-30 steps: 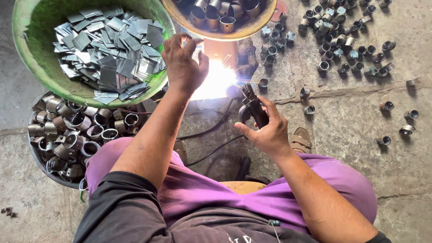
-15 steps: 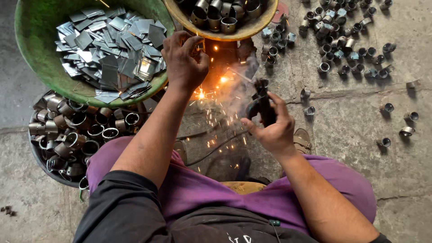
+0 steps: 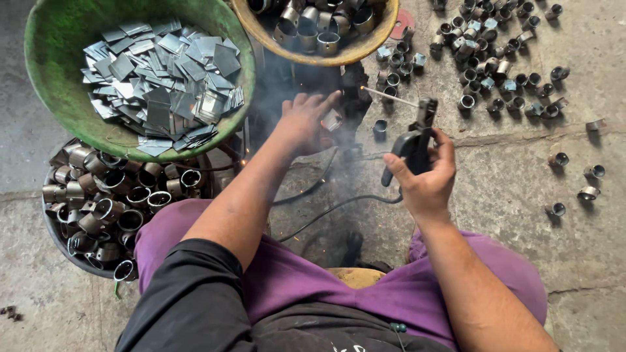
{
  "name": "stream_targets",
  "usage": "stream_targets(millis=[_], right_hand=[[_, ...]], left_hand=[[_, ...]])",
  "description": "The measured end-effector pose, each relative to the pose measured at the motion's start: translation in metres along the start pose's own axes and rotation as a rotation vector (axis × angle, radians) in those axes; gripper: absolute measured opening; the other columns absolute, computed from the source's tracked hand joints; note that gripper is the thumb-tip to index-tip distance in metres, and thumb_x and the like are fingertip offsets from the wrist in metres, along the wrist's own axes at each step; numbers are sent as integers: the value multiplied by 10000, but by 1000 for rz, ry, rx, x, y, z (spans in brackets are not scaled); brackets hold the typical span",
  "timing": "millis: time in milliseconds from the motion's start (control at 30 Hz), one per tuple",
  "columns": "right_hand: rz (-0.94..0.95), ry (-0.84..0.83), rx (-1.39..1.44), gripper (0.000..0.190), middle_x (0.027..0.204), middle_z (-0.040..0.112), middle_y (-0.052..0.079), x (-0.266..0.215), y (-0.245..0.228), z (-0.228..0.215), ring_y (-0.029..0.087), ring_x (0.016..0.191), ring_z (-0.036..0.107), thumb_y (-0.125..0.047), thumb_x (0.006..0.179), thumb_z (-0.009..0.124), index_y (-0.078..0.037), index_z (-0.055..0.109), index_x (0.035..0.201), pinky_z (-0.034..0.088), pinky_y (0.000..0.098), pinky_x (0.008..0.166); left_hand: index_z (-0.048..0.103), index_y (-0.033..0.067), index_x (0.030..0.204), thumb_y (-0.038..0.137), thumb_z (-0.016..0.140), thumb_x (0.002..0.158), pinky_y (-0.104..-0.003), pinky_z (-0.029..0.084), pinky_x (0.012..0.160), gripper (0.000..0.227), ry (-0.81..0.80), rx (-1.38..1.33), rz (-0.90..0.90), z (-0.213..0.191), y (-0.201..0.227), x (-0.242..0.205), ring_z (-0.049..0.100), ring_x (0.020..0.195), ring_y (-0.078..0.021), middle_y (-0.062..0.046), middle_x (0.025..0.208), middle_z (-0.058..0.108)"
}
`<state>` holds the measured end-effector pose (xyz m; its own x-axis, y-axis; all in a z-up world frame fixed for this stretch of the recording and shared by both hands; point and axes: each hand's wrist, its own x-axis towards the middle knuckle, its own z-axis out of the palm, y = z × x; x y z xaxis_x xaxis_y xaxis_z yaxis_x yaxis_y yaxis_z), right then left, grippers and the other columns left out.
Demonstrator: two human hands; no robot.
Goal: The person sits on the floor and uses a handheld welding tool to attach small metal plates to cylindrical metal pieces. They pick up a cylinder, place a plate on it, weld the joint, and then drop the finished piece into a nearby yellow bowl.
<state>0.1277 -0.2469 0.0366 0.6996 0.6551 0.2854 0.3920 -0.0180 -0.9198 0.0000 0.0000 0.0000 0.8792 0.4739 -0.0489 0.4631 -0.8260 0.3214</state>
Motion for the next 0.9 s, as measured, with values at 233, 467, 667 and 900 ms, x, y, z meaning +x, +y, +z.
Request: stream_targets(millis=[233, 467, 667, 900], right_hand=[[169, 84, 279, 696, 1086, 622, 34, 6, -4, -23, 110, 945, 640, -208, 855, 892, -31, 468, 1377, 577, 249, 842], [151, 137, 616, 639, 1151, 613, 70, 10, -7, -42, 132, 998, 635, -72, 909, 866, -29, 458, 1400, 579, 267, 902], [176, 171, 672, 568, 1167, 588, 84, 8, -6, -58, 187, 1052, 676, -23, 955, 816, -26, 477, 1410, 609, 306, 944], [207, 212, 744, 561, 1119, 655, 125, 9, -6, -65, 210, 972, 697, -10, 986, 800, -19, 462, 1434, 612, 325, 870]], left_hand=[[393, 261, 1579, 372, 789, 776, -510, 375, 1011, 902, 116, 3, 19, 18, 1, 7, 514, 1259, -325, -50, 1225, 681], [426, 239, 1521, 340, 821, 681, -514, 352, 972, 933, 149, -6, -68, 24, 1, 13, 468, 1245, -399, -82, 1112, 695], [510, 241, 1504, 356, 805, 721, -515, 342, 1066, 845, 157, 46, 32, 24, -4, 12, 487, 1297, -370, -59, 1055, 728], [580, 234, 1435, 410, 858, 674, -460, 408, 1029, 829, 185, -206, -280, 12, 3, 23, 528, 1204, -377, -144, 1199, 675]])
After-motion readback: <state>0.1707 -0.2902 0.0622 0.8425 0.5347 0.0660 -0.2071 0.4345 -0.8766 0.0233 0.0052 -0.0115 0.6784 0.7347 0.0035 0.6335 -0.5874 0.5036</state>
